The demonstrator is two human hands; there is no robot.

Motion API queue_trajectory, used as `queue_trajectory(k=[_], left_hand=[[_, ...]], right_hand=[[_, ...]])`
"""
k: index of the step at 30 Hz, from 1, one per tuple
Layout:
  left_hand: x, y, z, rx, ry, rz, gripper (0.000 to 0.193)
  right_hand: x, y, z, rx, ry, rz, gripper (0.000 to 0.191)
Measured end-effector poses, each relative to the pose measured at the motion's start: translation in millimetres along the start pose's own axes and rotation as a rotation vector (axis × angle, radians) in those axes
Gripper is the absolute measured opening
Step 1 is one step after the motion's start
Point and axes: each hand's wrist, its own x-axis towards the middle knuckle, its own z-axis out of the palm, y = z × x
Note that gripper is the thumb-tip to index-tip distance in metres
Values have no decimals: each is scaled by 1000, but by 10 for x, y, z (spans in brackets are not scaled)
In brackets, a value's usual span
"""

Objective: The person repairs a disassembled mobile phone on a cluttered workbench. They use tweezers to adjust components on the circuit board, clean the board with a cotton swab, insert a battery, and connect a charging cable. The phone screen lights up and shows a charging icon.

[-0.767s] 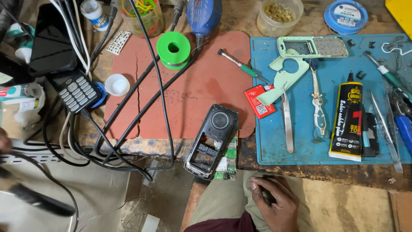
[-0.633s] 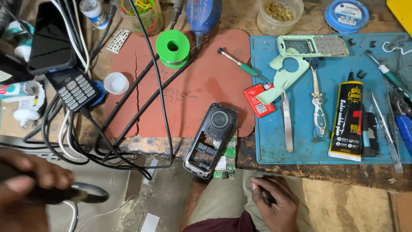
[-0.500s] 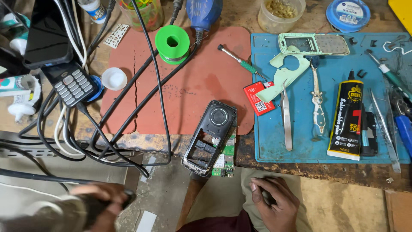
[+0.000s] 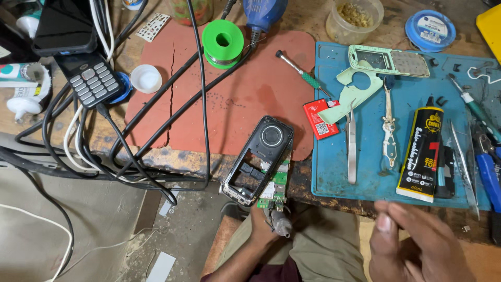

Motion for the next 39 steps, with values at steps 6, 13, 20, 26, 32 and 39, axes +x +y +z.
queue_trajectory(k=[6,13,20,26,32,39], left_hand=[[-45,-271,-91,394,-31,117,47],[-19,-386,-69,121,-167,-77,44],[40,-417,-26,187,-225,-50,43],[68,-415,4,220,-222,-37,41],[24,-416,-17,249,-219,-29,40],[-54,-415,-38,274,-223,-30,38]], right_hand=[[440,-812,454,27,209,-92,18],[635,-1116,573,-182,189,40,29],[701,-1047,615,-307,134,147,39],[643,-956,606,-161,162,181,39],[447,-713,576,-139,243,182,31],[330,-391,527,138,268,44,13]])
